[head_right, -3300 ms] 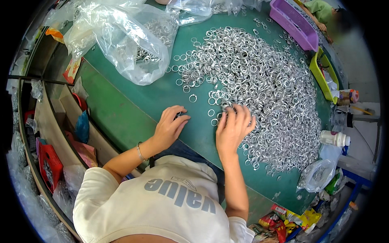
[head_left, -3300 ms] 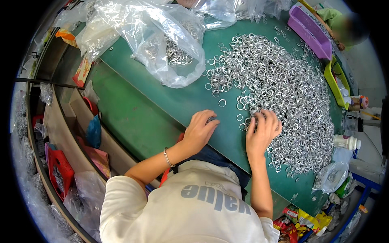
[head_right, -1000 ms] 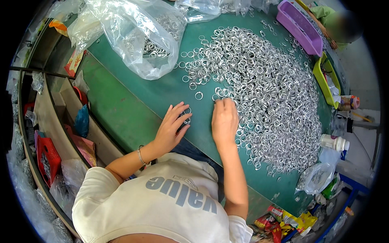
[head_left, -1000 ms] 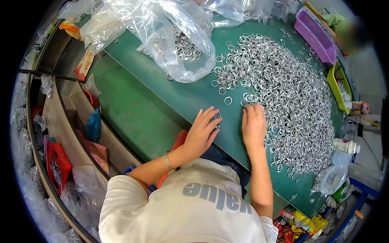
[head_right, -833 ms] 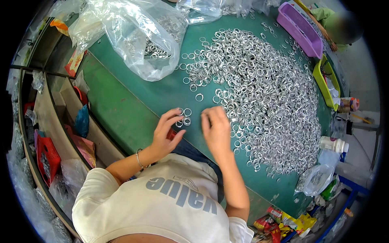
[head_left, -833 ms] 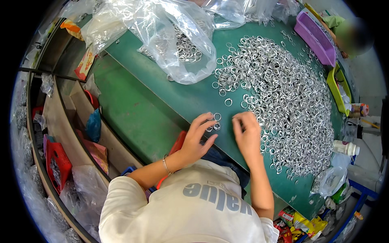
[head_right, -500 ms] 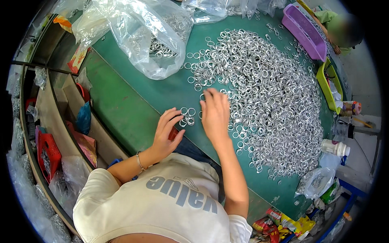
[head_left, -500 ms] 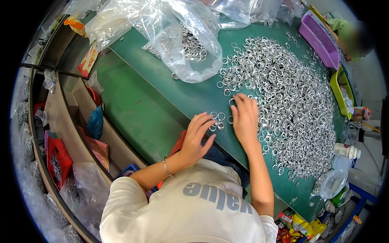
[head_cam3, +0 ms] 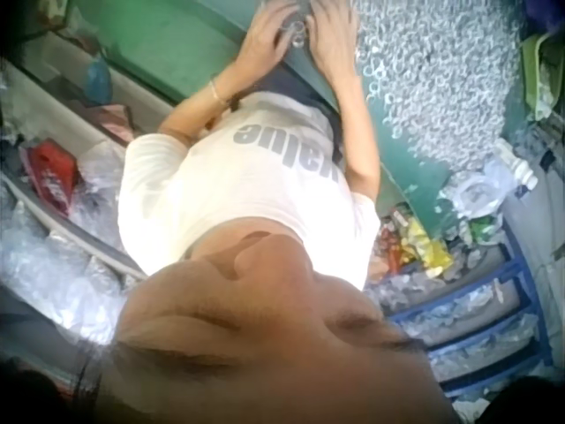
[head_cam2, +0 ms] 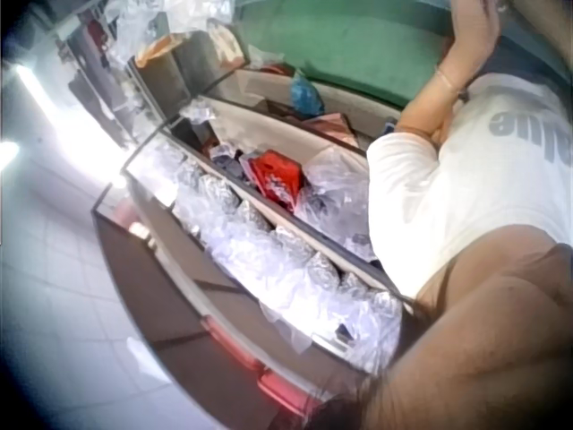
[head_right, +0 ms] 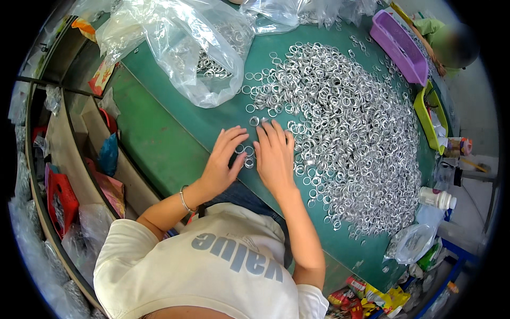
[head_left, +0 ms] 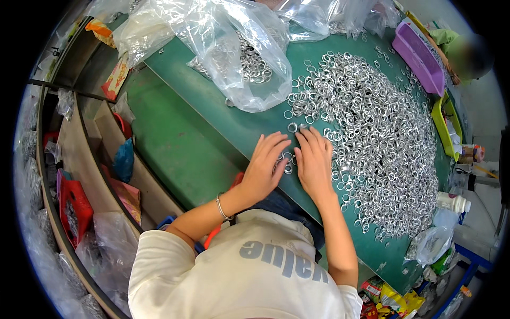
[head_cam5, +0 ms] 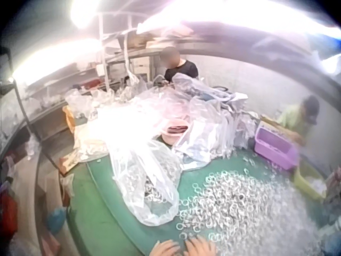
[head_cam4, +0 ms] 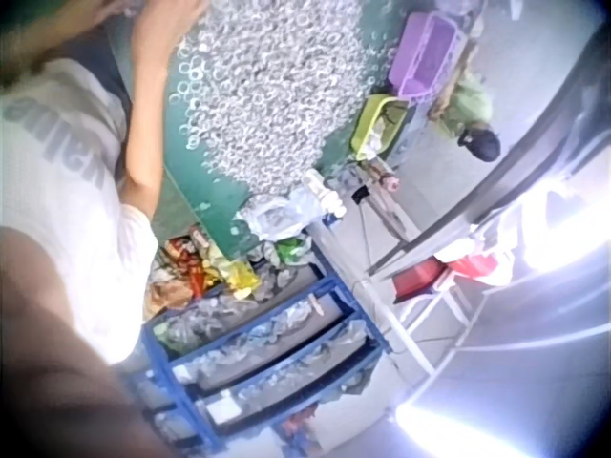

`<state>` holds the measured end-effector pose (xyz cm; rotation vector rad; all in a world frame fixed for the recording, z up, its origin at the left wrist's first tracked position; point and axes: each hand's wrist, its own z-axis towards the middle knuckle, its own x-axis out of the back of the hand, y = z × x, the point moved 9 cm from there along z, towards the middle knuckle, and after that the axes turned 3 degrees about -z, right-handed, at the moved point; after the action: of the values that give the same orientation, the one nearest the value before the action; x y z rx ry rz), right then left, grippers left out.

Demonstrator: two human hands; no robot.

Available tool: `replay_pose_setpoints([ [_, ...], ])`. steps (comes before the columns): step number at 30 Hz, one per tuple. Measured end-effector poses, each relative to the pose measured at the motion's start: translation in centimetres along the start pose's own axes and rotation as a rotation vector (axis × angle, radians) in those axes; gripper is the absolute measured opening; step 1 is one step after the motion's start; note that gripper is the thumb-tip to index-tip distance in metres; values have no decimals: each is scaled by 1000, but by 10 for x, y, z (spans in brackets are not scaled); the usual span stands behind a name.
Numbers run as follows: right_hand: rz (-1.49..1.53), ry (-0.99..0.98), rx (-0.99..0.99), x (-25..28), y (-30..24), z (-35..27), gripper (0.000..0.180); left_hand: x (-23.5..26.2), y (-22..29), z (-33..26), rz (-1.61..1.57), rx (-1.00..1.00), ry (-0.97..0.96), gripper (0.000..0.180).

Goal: The person collects bags of small metal rings from a shelf and pours them onto a table, then sorts through the pile by hand, placing selected rings into a small plastic bag and another pile.

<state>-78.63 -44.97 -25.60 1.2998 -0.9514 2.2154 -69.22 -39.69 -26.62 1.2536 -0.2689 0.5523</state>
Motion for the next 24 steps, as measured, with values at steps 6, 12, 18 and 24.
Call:
replay_pose_setpoints([
  [6,99,131,-105,17,17,7,29,5,-4,41,279,-93,31,34],
  [12,11,-29,-89,2,14,5,26,-3,-21,41,308,-34,-66,29],
  [18,59,56,-57,13,8,18,28,14,-29,43,232,-33,69,27],
  [24,209,50,-147,11,23,-1,29,19,-36,67,200,-7,181,28],
])
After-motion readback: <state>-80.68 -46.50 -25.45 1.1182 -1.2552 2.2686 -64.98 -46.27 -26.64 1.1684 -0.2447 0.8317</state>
